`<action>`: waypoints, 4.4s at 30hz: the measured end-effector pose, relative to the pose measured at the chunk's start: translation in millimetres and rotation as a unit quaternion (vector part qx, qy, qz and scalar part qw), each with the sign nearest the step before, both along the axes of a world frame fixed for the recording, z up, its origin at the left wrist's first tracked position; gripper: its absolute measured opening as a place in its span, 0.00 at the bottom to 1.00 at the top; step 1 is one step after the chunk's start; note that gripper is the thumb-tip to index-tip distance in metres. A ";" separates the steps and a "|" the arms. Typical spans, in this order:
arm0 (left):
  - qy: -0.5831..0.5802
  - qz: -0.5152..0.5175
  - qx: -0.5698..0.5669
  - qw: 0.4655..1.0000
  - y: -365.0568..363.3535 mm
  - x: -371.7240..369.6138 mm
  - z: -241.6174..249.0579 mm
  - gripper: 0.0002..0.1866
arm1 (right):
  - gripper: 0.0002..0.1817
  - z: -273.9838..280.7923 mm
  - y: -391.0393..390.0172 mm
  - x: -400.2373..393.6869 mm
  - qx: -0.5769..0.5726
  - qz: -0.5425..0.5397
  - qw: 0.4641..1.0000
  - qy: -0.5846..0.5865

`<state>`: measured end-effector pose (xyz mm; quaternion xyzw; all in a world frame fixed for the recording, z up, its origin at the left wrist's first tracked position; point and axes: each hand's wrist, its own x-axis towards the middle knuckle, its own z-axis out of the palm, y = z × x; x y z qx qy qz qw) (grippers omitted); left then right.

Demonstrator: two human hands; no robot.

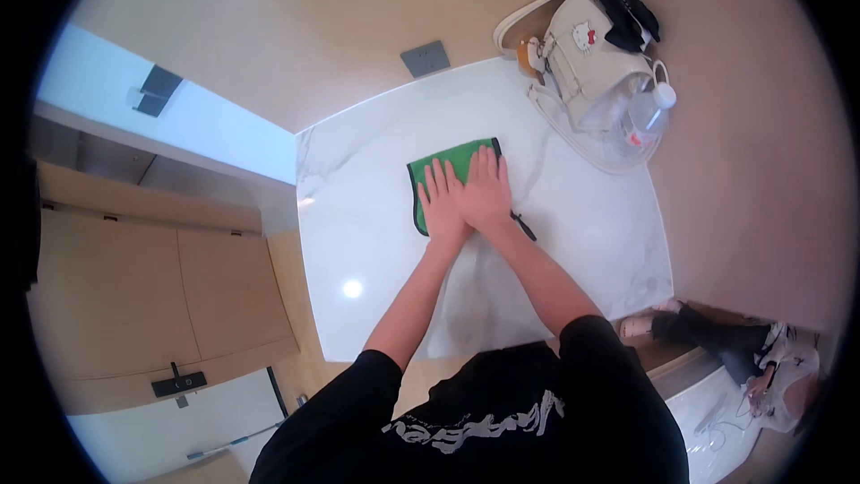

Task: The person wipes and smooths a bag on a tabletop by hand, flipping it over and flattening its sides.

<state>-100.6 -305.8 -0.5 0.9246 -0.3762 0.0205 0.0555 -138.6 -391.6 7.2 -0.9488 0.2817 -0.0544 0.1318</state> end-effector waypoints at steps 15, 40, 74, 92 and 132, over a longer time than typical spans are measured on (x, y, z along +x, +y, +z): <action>-0.072 0.005 -0.008 0.997 -106.3 175.4 -33.7 0.41 | 0.44 -18.8 -79.0 202.2 0.013 -0.102 0.987 -0.120; -0.014 -0.025 -0.024 0.999 20.0 -90.7 -8.7 0.45 | 0.39 -6.3 38.7 -86.3 0.105 -0.062 0.985 -0.123; -0.042 -0.022 -0.040 0.998 -39.6 -84.1 -25.8 0.39 | 0.37 -10.1 -33.0 -80.7 0.050 -0.016 0.987 -0.150; 0.047 -0.042 -0.053 0.997 -184.9 121.4 -8.2 0.46 | 0.40 -9.2 -173.5 129.4 0.049 -0.071 0.989 -0.119; 0.057 -0.244 -0.092 0.964 -35.4 -318.9 -9.7 0.41 | 0.32 -2.5 -13.5 -346.3 0.021 -0.195 0.980 -0.039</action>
